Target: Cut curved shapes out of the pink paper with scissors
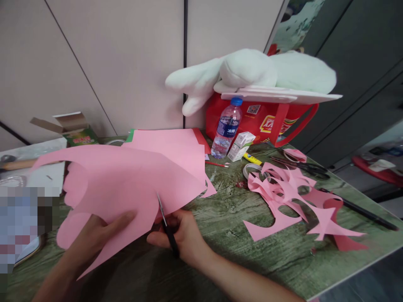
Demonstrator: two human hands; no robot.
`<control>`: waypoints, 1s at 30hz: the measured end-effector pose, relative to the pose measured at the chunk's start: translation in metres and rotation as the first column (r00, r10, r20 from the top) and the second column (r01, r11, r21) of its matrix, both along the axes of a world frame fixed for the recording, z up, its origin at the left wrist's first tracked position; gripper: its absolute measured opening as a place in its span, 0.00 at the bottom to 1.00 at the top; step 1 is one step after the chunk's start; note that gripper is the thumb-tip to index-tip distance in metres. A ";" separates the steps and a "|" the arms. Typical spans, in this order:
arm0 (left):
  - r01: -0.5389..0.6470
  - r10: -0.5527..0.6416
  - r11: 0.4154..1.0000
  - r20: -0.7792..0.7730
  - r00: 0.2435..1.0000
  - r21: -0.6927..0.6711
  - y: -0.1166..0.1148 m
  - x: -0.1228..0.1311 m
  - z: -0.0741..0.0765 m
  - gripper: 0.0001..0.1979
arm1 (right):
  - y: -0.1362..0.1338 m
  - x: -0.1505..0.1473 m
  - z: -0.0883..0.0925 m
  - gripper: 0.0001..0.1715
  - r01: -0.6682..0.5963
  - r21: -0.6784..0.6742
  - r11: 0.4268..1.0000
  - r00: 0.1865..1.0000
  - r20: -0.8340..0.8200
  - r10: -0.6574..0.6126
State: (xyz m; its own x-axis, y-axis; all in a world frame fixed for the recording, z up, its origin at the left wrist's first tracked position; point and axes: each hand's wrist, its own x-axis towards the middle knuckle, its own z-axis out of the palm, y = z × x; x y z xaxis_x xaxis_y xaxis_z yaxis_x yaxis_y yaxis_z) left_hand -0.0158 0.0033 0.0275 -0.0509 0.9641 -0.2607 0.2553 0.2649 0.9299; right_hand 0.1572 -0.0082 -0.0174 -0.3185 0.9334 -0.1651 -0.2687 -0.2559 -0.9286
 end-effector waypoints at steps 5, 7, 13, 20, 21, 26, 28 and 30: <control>-0.009 0.008 1.000 0.056 0.998 0.018 0.000 0.000 0.004 0.19 | -0.001 -0.001 -0.002 0.19 -0.006 0.010 1.000 0.999 0.042 0.005; 0.004 -0.006 1.000 0.064 0.998 0.022 0.000 -0.001 0.006 0.19 | -0.001 -0.001 -0.002 0.20 -0.024 0.025 0.999 0.999 0.047 0.023; -0.003 0.000 0.999 0.047 0.999 0.051 0.000 -0.003 0.008 0.19 | -0.001 0.000 0.000 0.18 -0.075 0.081 0.994 0.996 0.056 0.070; -0.041 0.038 0.999 0.111 0.993 0.022 0.005 -0.010 -0.003 0.20 | 0.000 0.000 -0.004 0.16 -0.022 0.061 0.998 0.995 0.103 0.015; 0.005 0.003 0.999 0.211 0.978 -0.036 0.006 -0.008 -0.006 0.22 | 0.000 0.000 -0.005 0.16 0.021 0.076 0.997 0.994 0.102 -0.029; 0.035 0.012 0.998 0.684 0.729 -0.056 0.005 0.021 -0.016 0.17 | 0.003 -0.001 -0.006 0.19 0.219 0.100 0.971 0.961 0.153 -0.232; 0.101 -0.072 0.995 0.679 0.730 -0.003 0.000 0.034 -0.017 0.07 | 0.003 -0.002 -0.008 0.20 0.231 0.102 0.968 0.958 0.148 -0.244; 0.176 -0.203 0.979 0.626 0.753 0.106 -0.005 0.041 -0.016 0.06 | 0.004 -0.002 -0.010 0.21 0.215 0.096 0.972 0.967 0.119 -0.226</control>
State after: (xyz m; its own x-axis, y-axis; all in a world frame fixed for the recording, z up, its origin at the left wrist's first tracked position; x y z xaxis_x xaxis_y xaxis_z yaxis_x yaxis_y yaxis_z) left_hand 0.0257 -0.0014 0.0111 0.2967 0.9459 -0.1310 -0.3513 0.2357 0.9061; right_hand 0.1547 -0.0043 -0.0271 -0.0847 0.9902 -0.1110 -0.1877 -0.1253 -0.9742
